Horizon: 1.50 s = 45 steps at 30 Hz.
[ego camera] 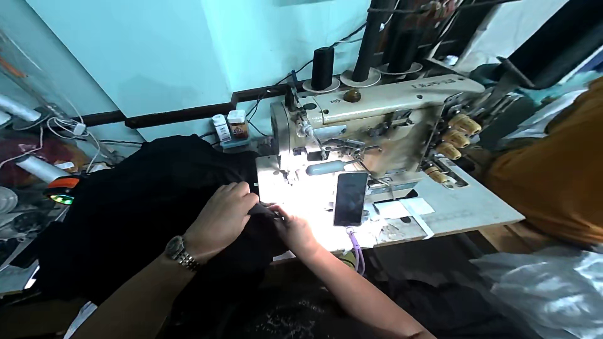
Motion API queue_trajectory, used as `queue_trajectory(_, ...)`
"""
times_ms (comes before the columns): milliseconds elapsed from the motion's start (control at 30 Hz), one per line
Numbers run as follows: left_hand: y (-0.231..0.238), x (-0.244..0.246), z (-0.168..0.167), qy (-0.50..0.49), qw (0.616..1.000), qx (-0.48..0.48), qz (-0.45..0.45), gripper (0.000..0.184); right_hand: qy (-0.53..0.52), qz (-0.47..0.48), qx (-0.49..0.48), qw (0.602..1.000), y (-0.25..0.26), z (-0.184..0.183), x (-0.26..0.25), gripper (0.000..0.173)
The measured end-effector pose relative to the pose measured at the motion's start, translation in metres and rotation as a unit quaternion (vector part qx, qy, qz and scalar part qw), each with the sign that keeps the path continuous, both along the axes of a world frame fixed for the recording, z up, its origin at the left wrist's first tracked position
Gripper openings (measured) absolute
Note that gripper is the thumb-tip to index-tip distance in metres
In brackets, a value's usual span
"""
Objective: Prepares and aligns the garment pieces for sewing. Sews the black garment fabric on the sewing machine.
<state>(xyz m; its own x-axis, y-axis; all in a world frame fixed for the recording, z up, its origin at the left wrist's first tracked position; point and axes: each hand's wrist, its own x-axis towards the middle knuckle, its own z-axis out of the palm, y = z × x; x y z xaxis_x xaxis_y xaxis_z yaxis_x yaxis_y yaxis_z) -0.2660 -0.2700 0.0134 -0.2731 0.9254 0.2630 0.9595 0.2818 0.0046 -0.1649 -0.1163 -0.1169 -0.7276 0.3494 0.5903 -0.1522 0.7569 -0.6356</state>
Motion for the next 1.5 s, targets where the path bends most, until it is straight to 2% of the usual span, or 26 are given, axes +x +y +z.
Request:
queue_trajectory(33, 0.003, -0.001, -0.002, -0.044, 0.999, 0.029, -0.001, 0.016, 0.011, 0.015, -0.037, 0.999, 0.000, 0.000, 0.001, 0.018)
queue_trajectory(100, 0.011, -0.004, -0.004, -0.153, 0.986, 0.066, 0.006, 0.015, -0.017, 0.073, -0.185, 0.980, 0.001, 0.009, 0.007, 0.022)
queue_trajectory(167, 0.022, -0.008, -0.007, -0.221, 0.970, 0.092, 0.032, 0.015, -0.076, 0.143, -0.353, 0.921, 0.006, 0.023, 0.010, 0.019)
queue_trajectory(200, 0.028, -0.010, -0.009, -0.226, 0.968, 0.099, 0.045, 0.014, -0.093, 0.169, -0.401, 0.896, 0.010, 0.026, 0.011, 0.017)
queue_trajectory(267, 0.040, -0.016, -0.013, -0.202, 0.971, 0.108, 0.063, 0.013, -0.111, 0.197, -0.440, 0.869, 0.015, 0.027, 0.011, 0.019)
queue_trajectory(467, 0.071, -0.033, -0.025, -0.128, 0.982, 0.073, 0.119, 0.018, -0.111, 0.167, -0.442, 0.874, 0.017, 0.010, 0.021, 0.030)
queue_trajectory(567, 0.087, -0.042, -0.031, -0.135, 0.979, 0.018, 0.149, 0.022, -0.083, 0.143, -0.402, 0.900, 0.022, 0.004, 0.031, 0.044)
queue_trajectory(667, 0.108, -0.048, -0.036, -0.150, 0.972, -0.037, 0.179, 0.024, -0.064, 0.104, -0.249, 0.961, 0.039, -0.003, 0.040, 0.033)
queue_trajectory(733, 0.122, -0.048, -0.039, -0.144, 0.970, -0.052, 0.191, 0.027, -0.073, 0.044, -0.133, 0.987, 0.051, -0.005, 0.044, 0.033)
queue_trajectory(833, 0.140, -0.056, -0.054, -0.120, 0.976, 0.008, 0.181, 0.026, -0.106, -0.031, -0.037, 0.993, 0.061, 0.001, 0.042, 0.035)
queue_trajectory(900, 0.154, -0.063, -0.059, -0.116, 0.976, 0.012, 0.184, 0.027, -0.132, -0.060, -0.002, 0.989, 0.064, 0.008, 0.034, 0.037)
queue_trajectory(967, 0.164, -0.068, -0.060, -0.133, 0.973, 0.019, 0.185, 0.030, -0.166, -0.082, 0.017, 0.983, 0.063, 0.017, 0.026, 0.038)
queue_trajectory(1100, 0.170, -0.078, -0.065, -0.167, 0.969, 0.018, 0.180, 0.037, -0.163, -0.092, 0.031, 0.982, 0.059, 0.020, 0.021, 0.037)
queue_trajectory(1267, 0.164, -0.080, -0.063, -0.162, 0.975, 0.005, 0.155, 0.036, -0.124, -0.084, 0.019, 0.989, 0.054, 0.011, 0.028, 0.034)
queue_trajectory(1500, 0.164, -0.079, -0.066, -0.172, 0.971, 0.035, 0.160, 0.036, -0.137, -0.098, 0.031, 0.985, 0.056, 0.011, 0.022, 0.036)
